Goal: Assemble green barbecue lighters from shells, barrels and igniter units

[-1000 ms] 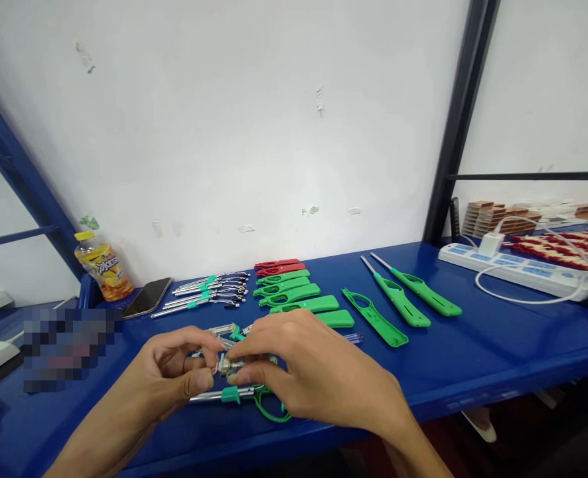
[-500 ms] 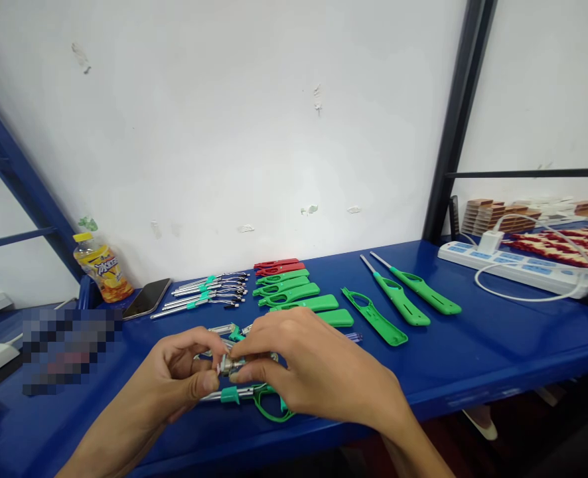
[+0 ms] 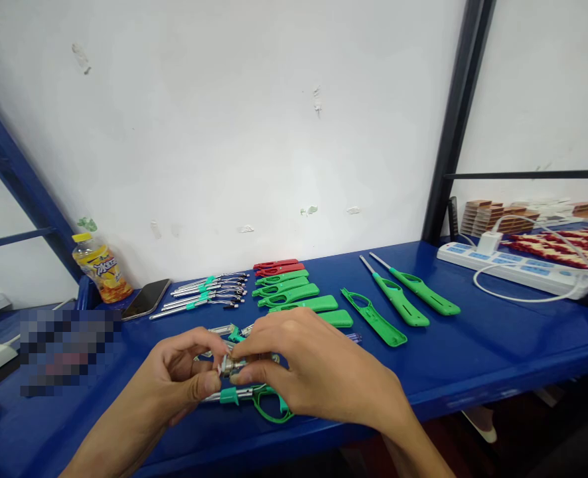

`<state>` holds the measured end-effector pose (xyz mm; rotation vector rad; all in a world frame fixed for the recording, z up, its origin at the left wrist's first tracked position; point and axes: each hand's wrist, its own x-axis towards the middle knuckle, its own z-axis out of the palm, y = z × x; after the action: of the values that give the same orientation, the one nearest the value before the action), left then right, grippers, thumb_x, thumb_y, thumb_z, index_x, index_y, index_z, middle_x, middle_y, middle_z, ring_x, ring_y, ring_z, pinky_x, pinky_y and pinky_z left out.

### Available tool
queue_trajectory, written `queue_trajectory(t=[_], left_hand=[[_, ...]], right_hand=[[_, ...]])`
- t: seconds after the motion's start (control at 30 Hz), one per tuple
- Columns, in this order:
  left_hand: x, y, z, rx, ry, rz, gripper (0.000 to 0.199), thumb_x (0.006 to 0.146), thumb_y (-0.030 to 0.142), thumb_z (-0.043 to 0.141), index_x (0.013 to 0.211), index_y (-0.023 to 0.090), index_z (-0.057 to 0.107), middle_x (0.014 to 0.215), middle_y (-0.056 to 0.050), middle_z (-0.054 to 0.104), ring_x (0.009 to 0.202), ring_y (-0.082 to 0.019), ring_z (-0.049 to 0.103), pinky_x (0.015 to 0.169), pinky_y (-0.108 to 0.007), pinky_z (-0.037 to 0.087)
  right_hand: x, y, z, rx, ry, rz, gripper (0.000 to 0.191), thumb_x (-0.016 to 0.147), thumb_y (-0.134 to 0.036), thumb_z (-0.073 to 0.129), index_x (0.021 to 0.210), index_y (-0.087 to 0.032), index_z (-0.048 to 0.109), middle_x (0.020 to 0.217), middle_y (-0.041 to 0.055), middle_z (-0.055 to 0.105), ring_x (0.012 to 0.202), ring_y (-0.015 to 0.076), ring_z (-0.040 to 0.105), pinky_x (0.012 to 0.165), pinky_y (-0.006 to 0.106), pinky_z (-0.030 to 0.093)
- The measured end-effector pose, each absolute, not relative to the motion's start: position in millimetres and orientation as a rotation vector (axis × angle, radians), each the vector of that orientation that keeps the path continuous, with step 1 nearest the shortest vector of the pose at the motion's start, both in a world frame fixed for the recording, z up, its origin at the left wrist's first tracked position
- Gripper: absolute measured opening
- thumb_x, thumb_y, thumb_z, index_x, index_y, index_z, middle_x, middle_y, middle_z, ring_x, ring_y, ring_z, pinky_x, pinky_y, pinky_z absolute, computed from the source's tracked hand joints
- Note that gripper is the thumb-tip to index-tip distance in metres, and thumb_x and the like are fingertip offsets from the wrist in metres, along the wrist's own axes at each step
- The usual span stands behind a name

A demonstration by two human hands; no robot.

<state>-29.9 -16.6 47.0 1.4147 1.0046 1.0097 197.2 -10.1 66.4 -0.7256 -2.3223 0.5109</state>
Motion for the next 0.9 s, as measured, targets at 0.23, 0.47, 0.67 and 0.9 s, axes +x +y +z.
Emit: queue_trajectory(t=[0.23,0.47,0.67,0.9], left_hand=[[-29.7,-18.5,48.3,1.424,0.995,1.002,0.045,0.066,0.054,0.095,0.088,0.020,0.076,0.072,0.003,0.060,0.045,-0.003,0.035,0.036,-0.016,0.027],[-28.8,-24.3,53.1,1.398,0.993,1.003,0.044,0.069,0.054,0.094,0.090,0.020,0.076,0.074,0.004,0.061,0.042,-0.001,0.035,0.039,-0.017,0.026],[-30.2,-23.2,51.7,1.400,0.968,0.990,0.045,0.071,0.055,0.093,0.093,0.020,0.075,0.082,0.003,0.065,0.041,0.001,0.036,0.039,-0.017,0.024],[-29.7,-24.5,50.5,1.413,0.972,1.010,0.045,0.075,0.055,0.091,0.097,0.019,0.075,0.085,0.002,0.063,0.042,0.002,0.035,0.040,-0.016,0.023]], right_hand=[[198.0,-10.5,66.4,-0.715,-2.306,0.526,0.011,0.100,-0.019,0.074,0.107,-0.023,0.081,0.088,-0.0020,0.075,0.080,0.0121,0.064,0.074,0.024,0.042],[197.3,-12.5,67.1,-0.732,-2.307,0.524,0.009,0.100,-0.020,0.073,0.105,-0.022,0.080,0.087,-0.0028,0.074,0.080,0.0118,0.063,0.074,0.023,0.042],[197.0,-12.2,68.4,-0.739,-2.313,0.512,0.008,0.100,-0.020,0.074,0.104,-0.022,0.080,0.086,-0.0031,0.074,0.080,0.0115,0.063,0.073,0.023,0.041],[197.3,-12.5,67.8,-0.717,-2.311,0.501,0.008,0.100,-0.022,0.074,0.104,-0.020,0.080,0.084,-0.0025,0.073,0.077,0.0112,0.062,0.072,0.022,0.040]])
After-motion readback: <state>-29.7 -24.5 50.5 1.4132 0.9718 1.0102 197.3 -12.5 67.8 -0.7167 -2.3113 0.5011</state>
